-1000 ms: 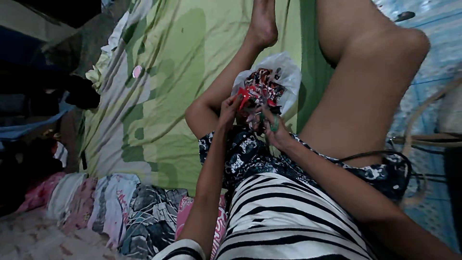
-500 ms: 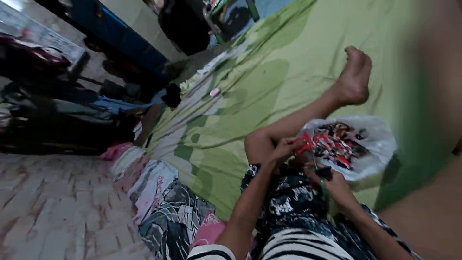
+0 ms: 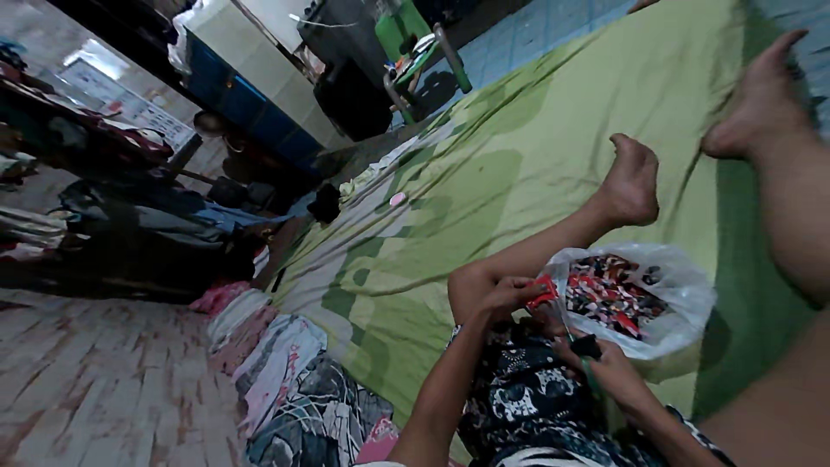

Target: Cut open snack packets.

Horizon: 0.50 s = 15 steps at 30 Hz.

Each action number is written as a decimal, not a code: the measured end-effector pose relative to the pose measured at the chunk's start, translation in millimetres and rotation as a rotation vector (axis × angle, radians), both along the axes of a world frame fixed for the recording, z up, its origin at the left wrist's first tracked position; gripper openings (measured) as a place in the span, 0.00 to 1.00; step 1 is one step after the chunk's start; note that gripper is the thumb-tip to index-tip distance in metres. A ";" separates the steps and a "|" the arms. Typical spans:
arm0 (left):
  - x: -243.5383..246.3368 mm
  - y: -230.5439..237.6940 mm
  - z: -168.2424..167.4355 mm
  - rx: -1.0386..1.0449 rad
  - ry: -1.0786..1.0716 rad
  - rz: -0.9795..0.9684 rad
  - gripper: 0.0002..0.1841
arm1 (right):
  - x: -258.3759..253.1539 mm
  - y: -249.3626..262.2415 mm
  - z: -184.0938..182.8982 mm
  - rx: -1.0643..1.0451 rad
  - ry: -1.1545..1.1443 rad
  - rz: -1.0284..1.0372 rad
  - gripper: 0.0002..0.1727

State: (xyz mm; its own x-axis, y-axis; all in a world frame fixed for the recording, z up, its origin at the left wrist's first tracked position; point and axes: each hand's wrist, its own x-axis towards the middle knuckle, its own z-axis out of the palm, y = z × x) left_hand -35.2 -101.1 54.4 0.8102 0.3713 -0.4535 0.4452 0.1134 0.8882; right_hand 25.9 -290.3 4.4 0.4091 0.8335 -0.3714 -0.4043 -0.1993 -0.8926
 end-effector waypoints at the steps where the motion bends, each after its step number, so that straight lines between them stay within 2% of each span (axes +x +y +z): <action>1: 0.3 0.1 -0.5 -0.002 -0.004 -0.001 0.10 | 0.6 -0.5 0.3 -0.001 0.004 0.005 0.15; 8: 3.6 2.0 -2.3 -0.002 0.010 -0.032 0.10 | 1.3 -2.2 2.7 0.009 0.039 0.007 0.13; 12: 3.9 1.4 -7.4 -0.036 -0.021 -0.016 0.11 | 0.9 -5.3 3.7 0.047 0.144 0.011 0.13; 15: -0.7 4.2 -4.1 0.082 -0.026 -0.033 0.10 | 1.3 -4.2 -0.8 0.098 0.221 0.030 0.15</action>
